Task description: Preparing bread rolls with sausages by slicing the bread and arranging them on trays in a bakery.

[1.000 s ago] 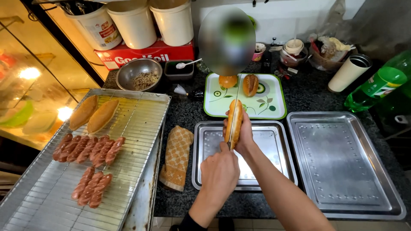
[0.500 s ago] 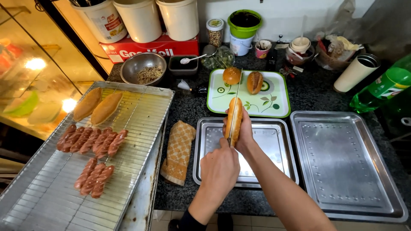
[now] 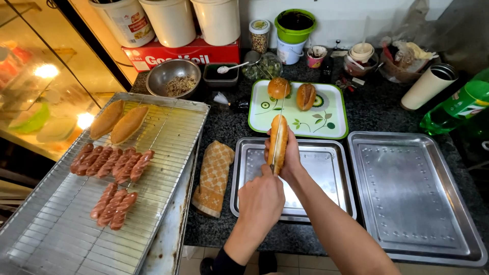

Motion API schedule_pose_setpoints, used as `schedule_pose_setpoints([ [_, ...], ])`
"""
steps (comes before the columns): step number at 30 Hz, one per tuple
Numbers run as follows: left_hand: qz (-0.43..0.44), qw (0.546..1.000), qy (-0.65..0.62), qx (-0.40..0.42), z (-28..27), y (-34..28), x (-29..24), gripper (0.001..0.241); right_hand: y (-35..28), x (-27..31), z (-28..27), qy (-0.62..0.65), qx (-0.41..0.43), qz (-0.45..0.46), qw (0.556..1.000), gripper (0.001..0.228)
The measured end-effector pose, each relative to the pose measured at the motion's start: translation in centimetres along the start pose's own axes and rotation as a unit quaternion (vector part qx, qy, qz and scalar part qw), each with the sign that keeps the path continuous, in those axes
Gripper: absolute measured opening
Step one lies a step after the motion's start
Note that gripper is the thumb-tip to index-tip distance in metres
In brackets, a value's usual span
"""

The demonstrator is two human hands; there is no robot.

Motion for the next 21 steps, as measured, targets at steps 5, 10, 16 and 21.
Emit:
schedule_pose_setpoints([
  [5,-0.003,1.0,-0.007,0.0,0.2,-0.2,-0.4,0.029,0.8,-0.6,-0.6,0.02,0.007,-0.014,1.0,0.049],
  [10,-0.001,1.0,-0.007,0.008,0.6,-0.5,-0.1,0.028,0.6,-0.1,-0.9,0.051,-0.011,-0.029,0.998,0.047],
  [16,0.008,1.0,-0.014,0.006,0.9,-0.4,-0.3,0.023,0.8,-0.5,-1.8,0.056,-0.011,-0.017,0.998,0.047],
  [21,0.018,1.0,-0.01,0.011,0.9,-0.6,-0.5,0.024,1.2,-0.4,-2.4,0.055,-0.015,-0.032,0.998,0.043],
])
Point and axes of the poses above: each hand's wrist, its own y-axis towards the middle knuckle, its own z-axis out of the palm, x = y × z, the point moved 1 cm from there along y, towards the middle knuckle, and after that the axes turned 11 degrees about -y, right-handed, at the moved point
